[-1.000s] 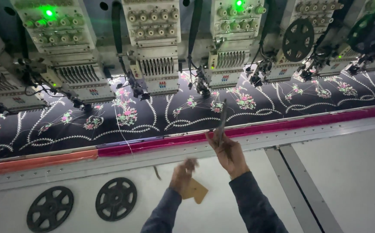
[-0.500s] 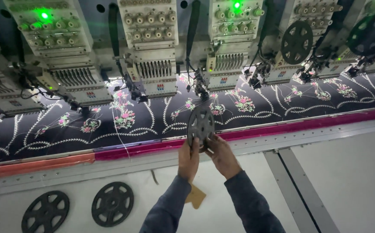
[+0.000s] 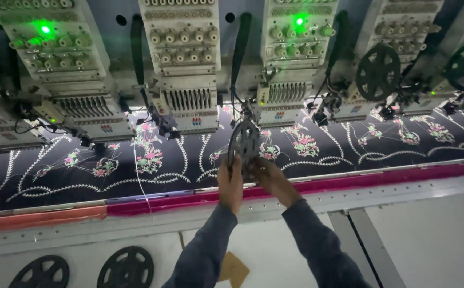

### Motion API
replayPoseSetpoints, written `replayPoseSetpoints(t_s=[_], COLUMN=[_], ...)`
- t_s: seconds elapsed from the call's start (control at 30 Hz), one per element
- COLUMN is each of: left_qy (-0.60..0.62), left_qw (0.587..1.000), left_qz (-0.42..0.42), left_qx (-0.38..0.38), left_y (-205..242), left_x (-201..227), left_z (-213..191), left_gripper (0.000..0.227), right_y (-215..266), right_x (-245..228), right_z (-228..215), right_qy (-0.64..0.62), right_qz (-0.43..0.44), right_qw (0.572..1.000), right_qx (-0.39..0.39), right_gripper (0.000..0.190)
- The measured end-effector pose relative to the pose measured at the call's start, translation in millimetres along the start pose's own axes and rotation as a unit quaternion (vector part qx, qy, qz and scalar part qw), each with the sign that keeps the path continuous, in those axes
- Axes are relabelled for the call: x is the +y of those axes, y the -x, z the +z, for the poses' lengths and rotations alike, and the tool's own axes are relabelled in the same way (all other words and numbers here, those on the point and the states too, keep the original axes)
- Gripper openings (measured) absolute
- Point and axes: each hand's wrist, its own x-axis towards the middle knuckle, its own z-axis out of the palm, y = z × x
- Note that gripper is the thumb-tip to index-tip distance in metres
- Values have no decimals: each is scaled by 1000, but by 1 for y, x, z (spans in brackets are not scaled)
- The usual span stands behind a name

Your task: The person threads a bobbin and then guides the thread through the needle area of an industrial embroidery machine. They repeat this process for multiple machine heads, handling the thread and bobbin by hand to ensure proper setup for the embroidery task.

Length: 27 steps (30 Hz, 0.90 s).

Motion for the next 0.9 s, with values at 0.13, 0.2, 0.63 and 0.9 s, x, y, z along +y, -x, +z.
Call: replayPoseSetpoints(t_s=[0.13,0.2,0.63,0.9], left_qy=[82,82,117,-9], left_qw=[989,989,993,1000], left_qz=[-118,-119,-6,17], left_qx=[30,33,16,18], left_y=[-43,-73,-165,-182], left_x=[-20,-22,-39,-47], left_z=[23,31,83,86], left_gripper=[52,56,45,49], right_y=[-93,-157,-225,-233], right_x=[54,52,-79,-83], right_z=[-37,-55,-152,-133], right_qy=[433,367,444,482], right_qz=[-165,-383,-540,-496], right_qw=[885,784,689,692], right_qx=[39,322,190,208], right_gripper=[40,22,25,16])
